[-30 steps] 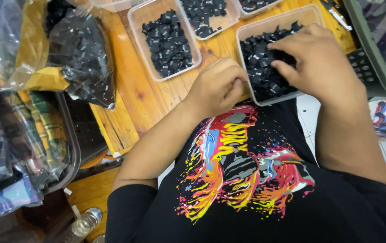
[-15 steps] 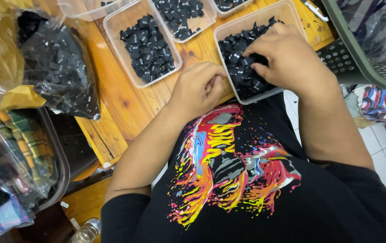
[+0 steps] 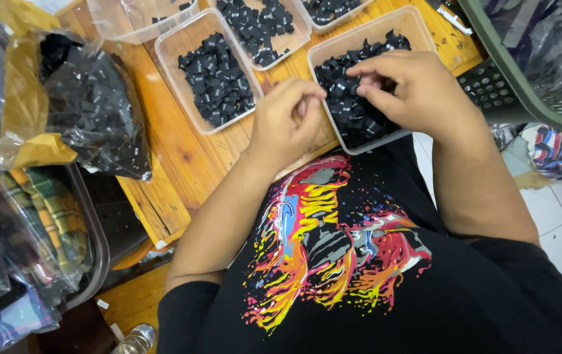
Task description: The person sorts small black rectangular parts from one clear plastic container into another on a wooden table. They pick up individual pieces with both hands and place them into a second container, repeating this action throughout the clip.
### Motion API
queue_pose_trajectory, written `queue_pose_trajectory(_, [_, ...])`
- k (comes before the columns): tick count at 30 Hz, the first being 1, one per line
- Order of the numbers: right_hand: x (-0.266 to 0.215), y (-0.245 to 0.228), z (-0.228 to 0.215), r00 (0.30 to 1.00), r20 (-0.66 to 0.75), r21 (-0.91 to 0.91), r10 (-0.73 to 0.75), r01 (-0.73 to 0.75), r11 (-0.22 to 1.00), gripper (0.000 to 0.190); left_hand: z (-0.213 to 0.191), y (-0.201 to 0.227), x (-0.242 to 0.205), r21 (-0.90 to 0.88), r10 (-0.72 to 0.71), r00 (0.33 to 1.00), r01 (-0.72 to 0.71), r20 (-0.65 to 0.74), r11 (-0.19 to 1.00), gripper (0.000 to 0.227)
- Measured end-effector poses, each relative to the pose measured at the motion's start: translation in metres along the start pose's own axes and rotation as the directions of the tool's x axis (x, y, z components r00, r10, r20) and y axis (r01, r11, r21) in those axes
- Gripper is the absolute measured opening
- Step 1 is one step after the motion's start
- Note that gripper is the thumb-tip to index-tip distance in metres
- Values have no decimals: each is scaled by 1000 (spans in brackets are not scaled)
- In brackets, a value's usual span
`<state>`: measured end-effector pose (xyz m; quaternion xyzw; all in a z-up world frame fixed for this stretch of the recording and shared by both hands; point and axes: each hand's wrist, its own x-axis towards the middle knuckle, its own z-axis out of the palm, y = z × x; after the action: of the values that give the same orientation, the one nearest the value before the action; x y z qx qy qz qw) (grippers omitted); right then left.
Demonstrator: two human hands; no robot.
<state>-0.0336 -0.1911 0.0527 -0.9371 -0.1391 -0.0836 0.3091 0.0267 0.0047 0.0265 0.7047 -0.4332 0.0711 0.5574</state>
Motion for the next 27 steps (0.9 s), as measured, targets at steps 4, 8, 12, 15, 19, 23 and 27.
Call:
queue_pose_trajectory(4, [-3,-12,-2,986,-44,198,162,-151,968,20,6,16,19,15,-108,993,109,-54,994,14])
queue_pose_trajectory(8, [-5,-13,0,967,-143,344,209,-149,927,22,15,14,25,32,-201,978,199,51,979,18])
queue_pose_trajectory(12, [-7,-10,2,972,-184,298,143,-83,951,18,16,9,22,-36,-98,993,101,73,994,14])
queue_pose_trajectory(15, [-6,-12,3,969,-198,300,145,-81,950,18,17,5,16,-73,-83,996,86,43,994,17])
queue_pose_trajectory(19, [-9,-11,3,965,-229,266,129,-65,962,16,16,4,12,-30,-12,1000,12,5,999,16])
queue_pose_trajectory(23, [-16,-7,1,938,-295,296,180,-90,951,17,17,2,11,142,150,989,-148,-9,979,11])
queue_pose_trajectory(27, [-20,-9,4,928,-305,460,212,-51,886,26,15,8,13,36,130,991,-129,-39,991,12])
